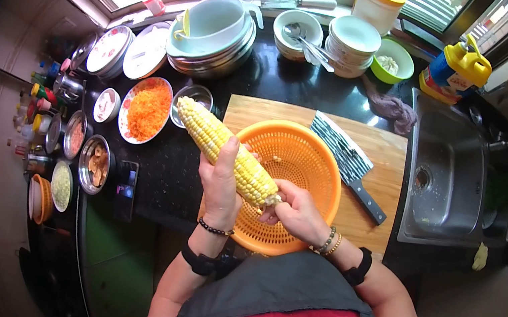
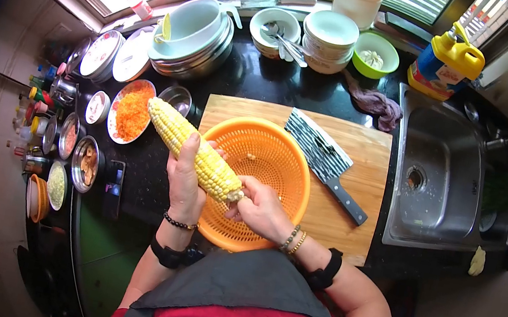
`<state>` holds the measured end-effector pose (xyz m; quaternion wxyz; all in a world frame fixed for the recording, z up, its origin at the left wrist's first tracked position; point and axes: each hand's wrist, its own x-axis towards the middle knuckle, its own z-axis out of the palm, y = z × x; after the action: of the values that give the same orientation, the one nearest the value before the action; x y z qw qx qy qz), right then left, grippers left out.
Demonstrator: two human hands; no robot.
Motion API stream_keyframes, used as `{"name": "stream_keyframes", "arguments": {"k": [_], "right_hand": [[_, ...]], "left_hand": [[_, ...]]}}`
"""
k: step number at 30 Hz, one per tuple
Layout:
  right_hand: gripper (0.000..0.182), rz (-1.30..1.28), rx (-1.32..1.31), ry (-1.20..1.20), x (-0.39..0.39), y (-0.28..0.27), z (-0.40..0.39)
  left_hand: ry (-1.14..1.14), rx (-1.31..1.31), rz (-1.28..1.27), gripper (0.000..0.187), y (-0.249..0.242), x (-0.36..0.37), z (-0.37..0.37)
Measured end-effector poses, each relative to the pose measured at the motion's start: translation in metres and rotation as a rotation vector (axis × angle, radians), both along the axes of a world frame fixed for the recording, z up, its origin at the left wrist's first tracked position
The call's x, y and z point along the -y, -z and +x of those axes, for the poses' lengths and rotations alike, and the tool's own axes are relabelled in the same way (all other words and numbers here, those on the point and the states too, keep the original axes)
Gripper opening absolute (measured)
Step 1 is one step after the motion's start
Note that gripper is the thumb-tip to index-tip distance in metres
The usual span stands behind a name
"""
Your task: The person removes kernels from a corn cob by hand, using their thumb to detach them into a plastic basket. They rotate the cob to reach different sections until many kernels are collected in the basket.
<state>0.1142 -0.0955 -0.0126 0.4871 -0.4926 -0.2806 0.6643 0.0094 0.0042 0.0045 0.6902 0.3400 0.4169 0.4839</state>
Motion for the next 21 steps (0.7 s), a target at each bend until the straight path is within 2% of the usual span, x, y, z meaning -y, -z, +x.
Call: {"name": "stream_keyframes", "arguments": {"k": [4,8,11,21], "right_hand": [[0.041,0.021,-0.022,-0.046,0.001,0.003,0.0011],[0.041,0.102,-0.183,-0.053,0.0055,0.0068,0.0019],[0.041,0.016,-0.244,-0.064,0.0053,0.0017,0.0067],[0.045,-0.007,-0.195,-0.066,0.0042,-0.0027,0.0065]], "left_hand": [[-0.012,0.017,0.001,0.033,0.0068,-0.0046,-0.0047],[-0.005,0.049,0.006,0.033,0.007,-0.0025,-0.0071],[-0.005,0.059,0.009,0.033,0.0077,-0.003,-0.0082],[-0.022,0.063,-0.003,0.031,0.0032,-0.0018,-0.0067]]}}
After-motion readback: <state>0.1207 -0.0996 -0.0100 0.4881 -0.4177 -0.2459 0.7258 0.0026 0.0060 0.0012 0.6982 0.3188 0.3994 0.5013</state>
